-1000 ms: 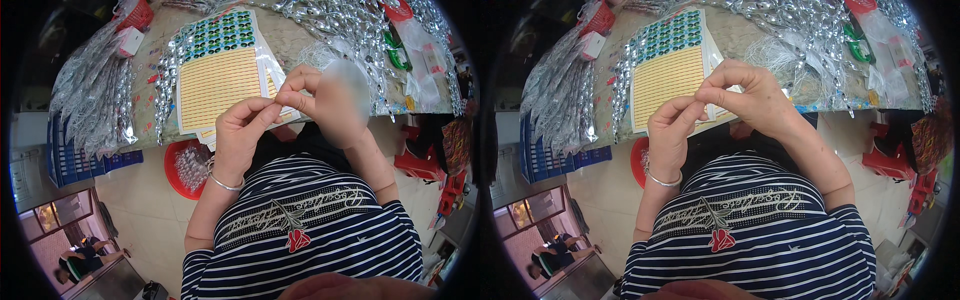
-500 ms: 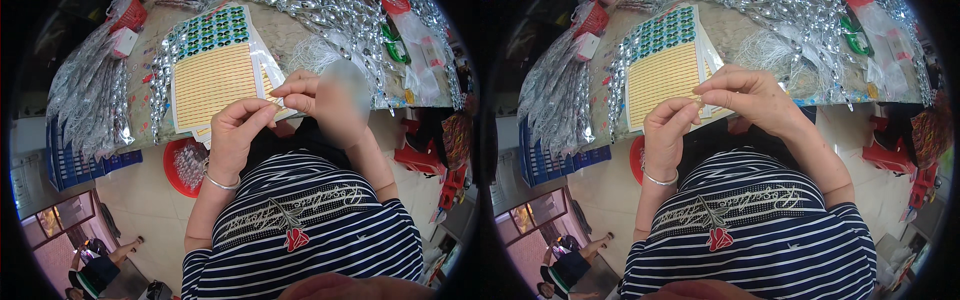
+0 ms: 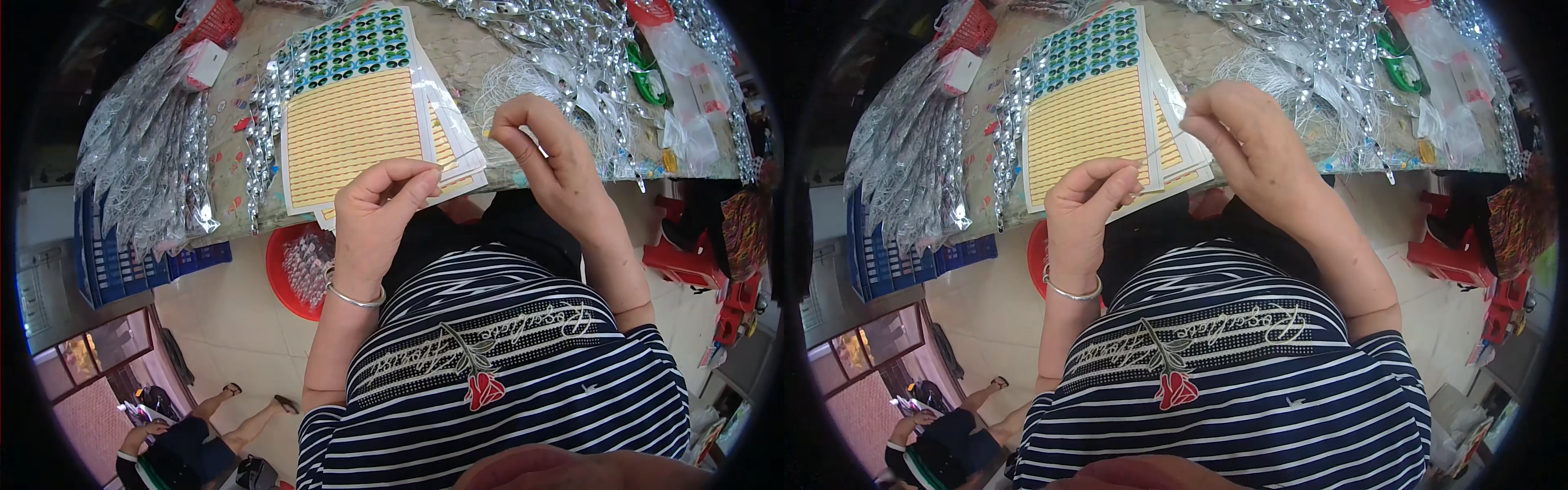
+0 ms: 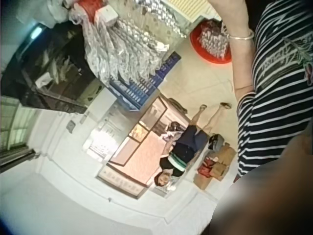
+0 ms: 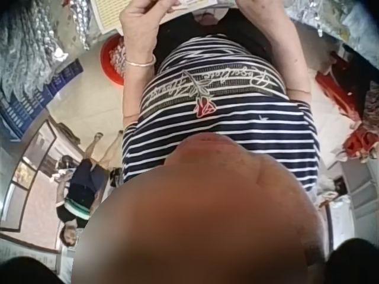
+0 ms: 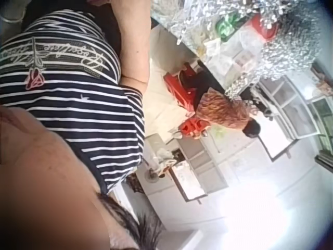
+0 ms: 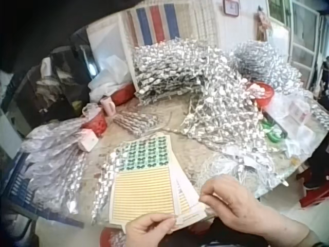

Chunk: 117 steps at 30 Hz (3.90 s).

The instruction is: Assembling small components by placing them onto designated squares on sheets.

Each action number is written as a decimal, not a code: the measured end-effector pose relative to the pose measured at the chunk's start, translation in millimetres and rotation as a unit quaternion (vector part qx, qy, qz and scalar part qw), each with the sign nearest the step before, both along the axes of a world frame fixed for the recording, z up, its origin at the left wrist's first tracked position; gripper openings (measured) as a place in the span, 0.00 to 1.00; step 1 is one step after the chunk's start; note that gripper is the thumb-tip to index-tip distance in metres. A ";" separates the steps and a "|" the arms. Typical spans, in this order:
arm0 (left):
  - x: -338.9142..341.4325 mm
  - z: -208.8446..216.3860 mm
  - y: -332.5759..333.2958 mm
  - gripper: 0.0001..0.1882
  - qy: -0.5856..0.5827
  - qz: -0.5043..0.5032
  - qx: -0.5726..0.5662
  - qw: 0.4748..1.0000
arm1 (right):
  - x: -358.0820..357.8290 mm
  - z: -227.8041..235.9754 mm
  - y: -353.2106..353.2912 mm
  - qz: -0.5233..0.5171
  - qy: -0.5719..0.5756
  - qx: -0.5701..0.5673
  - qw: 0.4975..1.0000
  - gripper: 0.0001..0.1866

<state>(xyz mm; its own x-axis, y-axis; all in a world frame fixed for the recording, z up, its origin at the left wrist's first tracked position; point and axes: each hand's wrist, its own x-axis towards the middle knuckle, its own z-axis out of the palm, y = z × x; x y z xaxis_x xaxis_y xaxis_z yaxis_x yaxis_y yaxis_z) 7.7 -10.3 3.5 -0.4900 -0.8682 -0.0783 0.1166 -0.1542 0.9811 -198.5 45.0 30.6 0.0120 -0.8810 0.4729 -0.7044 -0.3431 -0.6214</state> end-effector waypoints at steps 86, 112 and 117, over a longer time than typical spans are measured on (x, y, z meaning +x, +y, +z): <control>-8.2 -7.1 12.3 0.06 0.011 0.012 0.058 0.998 | 33.7 -23.2 -3.5 0.010 -0.102 -0.043 0.994 0.05; -3.3 -10.0 13.4 0.05 -0.119 0.038 0.000 0.992 | 24.0 -32.7 -0.5 0.105 -0.316 0.138 0.933 0.06; -0.7 -12.3 14.8 0.05 -0.095 0.006 0.022 0.995 | 24.2 -28.8 -1.4 0.158 -0.569 0.258 0.765 0.06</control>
<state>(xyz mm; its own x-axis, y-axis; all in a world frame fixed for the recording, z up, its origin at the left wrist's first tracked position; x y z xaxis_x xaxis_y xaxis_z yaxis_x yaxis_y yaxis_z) 6.9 4.4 -8.8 -0.4520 -0.8678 -0.2065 -0.0674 -0.1977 0.9779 -174.2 43.6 1.8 0.1018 -0.9920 -0.0740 0.4597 0.1129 -0.8809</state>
